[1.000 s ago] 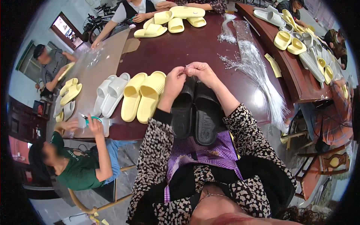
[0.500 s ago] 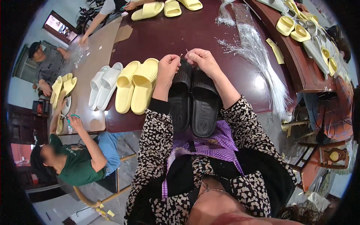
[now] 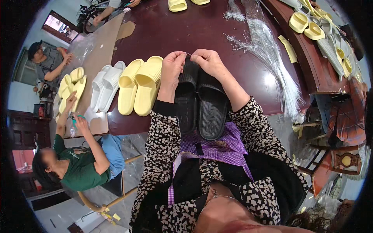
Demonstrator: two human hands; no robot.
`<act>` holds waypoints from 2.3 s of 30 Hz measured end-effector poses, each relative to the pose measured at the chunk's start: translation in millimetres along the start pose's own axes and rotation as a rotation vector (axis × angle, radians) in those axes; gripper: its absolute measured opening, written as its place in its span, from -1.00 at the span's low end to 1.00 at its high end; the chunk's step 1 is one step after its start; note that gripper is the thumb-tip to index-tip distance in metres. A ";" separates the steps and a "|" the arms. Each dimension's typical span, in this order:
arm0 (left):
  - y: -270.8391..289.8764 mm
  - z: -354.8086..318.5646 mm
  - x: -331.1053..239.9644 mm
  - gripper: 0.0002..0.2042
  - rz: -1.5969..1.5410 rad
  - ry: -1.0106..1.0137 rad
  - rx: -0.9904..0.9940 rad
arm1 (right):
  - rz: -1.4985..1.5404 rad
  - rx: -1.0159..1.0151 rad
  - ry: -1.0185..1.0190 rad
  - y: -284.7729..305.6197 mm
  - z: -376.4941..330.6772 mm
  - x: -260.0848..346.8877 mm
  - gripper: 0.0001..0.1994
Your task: The person secures pairs of slippers together by picking up plastic fasteners from the table and threading them through the slippers by hand.
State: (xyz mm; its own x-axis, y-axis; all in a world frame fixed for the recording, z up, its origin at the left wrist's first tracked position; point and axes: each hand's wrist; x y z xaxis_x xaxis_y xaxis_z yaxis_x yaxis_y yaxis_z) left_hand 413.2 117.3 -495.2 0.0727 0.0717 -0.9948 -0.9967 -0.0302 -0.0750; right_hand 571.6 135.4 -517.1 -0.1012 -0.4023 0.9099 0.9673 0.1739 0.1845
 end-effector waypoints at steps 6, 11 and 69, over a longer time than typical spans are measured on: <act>-1.4 0.7 2.5 -0.91 -0.020 0.014 0.018 | -0.058 0.000 0.004 0.5 -0.9 0.8 -0.85; 2.3 1.1 7.2 -0.91 -0.014 -0.003 0.037 | -0.099 -0.002 0.006 -1.1 -1.5 5.2 -0.84; 173.0 -19.6 81.3 -0.44 1.448 -0.219 -0.538 | -0.566 0.165 0.148 38.4 -94.3 -38.3 -0.61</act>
State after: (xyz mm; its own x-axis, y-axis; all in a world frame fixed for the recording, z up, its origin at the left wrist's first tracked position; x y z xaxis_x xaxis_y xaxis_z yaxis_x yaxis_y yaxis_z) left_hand 247.4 98.4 -590.4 -0.9571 -0.1966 -0.2128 -0.0768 -0.5361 0.8407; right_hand 634.5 72.7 -579.8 -0.5447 -0.5916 0.5944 0.7224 0.0289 0.6909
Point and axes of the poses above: each hand's wrist, its own z-axis towards the middle knuckle, its own y-axis out of the back of the hand, x = y × z, and after that the axes turned 3 degrees about z, right-handed
